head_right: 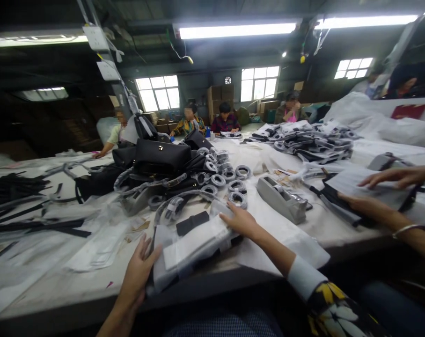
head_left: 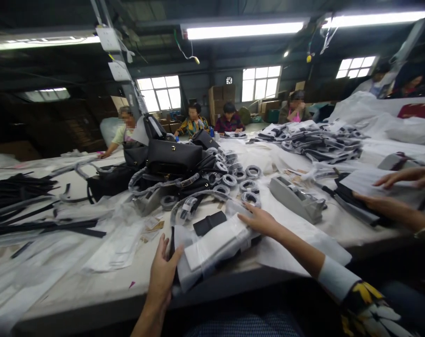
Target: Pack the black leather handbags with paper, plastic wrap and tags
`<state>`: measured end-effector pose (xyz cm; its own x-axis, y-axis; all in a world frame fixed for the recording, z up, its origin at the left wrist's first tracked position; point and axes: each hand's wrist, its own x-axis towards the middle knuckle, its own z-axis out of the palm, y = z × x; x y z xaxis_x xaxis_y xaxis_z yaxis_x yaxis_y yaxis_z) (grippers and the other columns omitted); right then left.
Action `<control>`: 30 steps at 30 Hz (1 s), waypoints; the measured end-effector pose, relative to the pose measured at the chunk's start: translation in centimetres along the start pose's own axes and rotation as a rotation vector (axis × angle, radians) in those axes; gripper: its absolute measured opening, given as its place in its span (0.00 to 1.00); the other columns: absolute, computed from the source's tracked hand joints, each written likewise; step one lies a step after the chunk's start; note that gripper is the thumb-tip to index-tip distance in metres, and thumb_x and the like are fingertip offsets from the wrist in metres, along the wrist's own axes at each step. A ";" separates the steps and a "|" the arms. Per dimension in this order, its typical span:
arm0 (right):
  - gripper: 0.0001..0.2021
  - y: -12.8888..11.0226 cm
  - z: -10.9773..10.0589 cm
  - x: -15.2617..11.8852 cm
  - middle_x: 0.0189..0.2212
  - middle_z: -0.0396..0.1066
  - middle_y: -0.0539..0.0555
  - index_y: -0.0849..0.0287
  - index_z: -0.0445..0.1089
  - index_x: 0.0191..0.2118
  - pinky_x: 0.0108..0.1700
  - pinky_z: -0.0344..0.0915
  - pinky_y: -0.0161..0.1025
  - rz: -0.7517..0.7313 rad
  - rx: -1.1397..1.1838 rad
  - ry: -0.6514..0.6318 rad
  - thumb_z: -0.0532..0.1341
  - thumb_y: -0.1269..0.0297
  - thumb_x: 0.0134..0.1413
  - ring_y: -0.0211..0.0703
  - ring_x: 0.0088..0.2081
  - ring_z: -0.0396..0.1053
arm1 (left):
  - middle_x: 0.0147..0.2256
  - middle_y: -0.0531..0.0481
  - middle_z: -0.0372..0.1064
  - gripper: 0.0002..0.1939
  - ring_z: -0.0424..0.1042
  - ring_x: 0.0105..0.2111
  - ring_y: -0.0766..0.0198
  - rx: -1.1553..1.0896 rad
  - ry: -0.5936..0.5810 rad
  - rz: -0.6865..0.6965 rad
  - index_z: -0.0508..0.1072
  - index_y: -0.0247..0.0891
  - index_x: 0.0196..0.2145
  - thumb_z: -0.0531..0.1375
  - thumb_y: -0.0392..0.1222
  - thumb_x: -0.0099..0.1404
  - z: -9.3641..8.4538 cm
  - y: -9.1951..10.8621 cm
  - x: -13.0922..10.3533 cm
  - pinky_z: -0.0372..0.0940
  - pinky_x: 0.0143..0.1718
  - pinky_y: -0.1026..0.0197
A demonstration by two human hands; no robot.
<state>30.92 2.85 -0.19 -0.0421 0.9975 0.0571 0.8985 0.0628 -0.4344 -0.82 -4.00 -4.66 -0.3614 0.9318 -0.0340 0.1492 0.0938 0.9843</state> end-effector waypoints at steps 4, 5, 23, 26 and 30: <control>0.28 -1.3 -0.7 -0.6 0.60 0.66 0.61 0.60 0.60 0.65 0.61 0.60 0.47 -0.083 0.187 0.220 0.52 0.50 0.65 0.53 0.60 0.64 | 0.65 0.41 0.56 0.38 0.64 0.60 0.50 -0.066 0.226 0.265 0.56 0.46 0.66 0.65 0.51 0.63 -0.6 1.4 -2.5 0.63 0.59 0.52; 0.28 -1.7 -0.8 -0.5 0.60 0.65 0.60 0.59 0.61 0.65 0.62 0.59 0.47 -0.128 0.261 0.312 0.53 0.50 0.65 0.53 0.60 0.63 | 0.64 0.43 0.58 0.38 0.65 0.60 0.51 -0.077 0.277 0.343 0.56 0.47 0.66 0.66 0.51 0.62 -0.7 1.8 -3.2 0.63 0.59 0.53; 0.20 -8.6 -2.5 -6.6 0.55 0.70 0.59 0.49 0.71 0.56 0.60 0.60 0.59 -0.350 0.889 0.157 0.60 0.49 0.62 0.60 0.56 0.66 | 0.34 0.46 0.76 0.20 0.77 0.34 0.56 -0.082 -0.152 0.362 0.73 0.38 0.36 0.54 0.58 0.69 -2.8 8.2 -1.8 0.73 0.33 0.58; 0.26 -11.5 -3.4 -9.1 0.58 0.67 0.58 0.44 0.66 0.61 0.60 0.60 0.61 -0.313 1.172 -0.133 0.61 0.45 0.60 0.61 0.59 0.64 | 0.45 0.44 0.74 0.17 0.75 0.45 0.55 0.091 -0.163 0.456 0.71 0.39 0.47 0.56 0.54 0.69 -0.6 8.9 2.9 0.71 0.42 0.57; 0.21 -13.7 -4.3 -10.6 0.48 0.73 0.57 0.43 0.72 0.55 0.53 0.67 0.52 -0.311 1.377 -0.380 0.65 0.48 0.56 0.54 0.48 0.71 | 0.49 0.40 0.72 0.15 0.69 0.52 0.52 0.416 -0.183 0.404 0.73 0.34 0.44 0.57 0.48 0.68 2.5 8.2 10.5 0.64 0.51 0.53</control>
<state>20.95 -8.74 8.97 -0.4590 0.8727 0.1666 -0.2786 0.0366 -0.9597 -1.06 7.43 2.58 -0.0428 0.9640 0.2625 0.6023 -0.1847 0.7766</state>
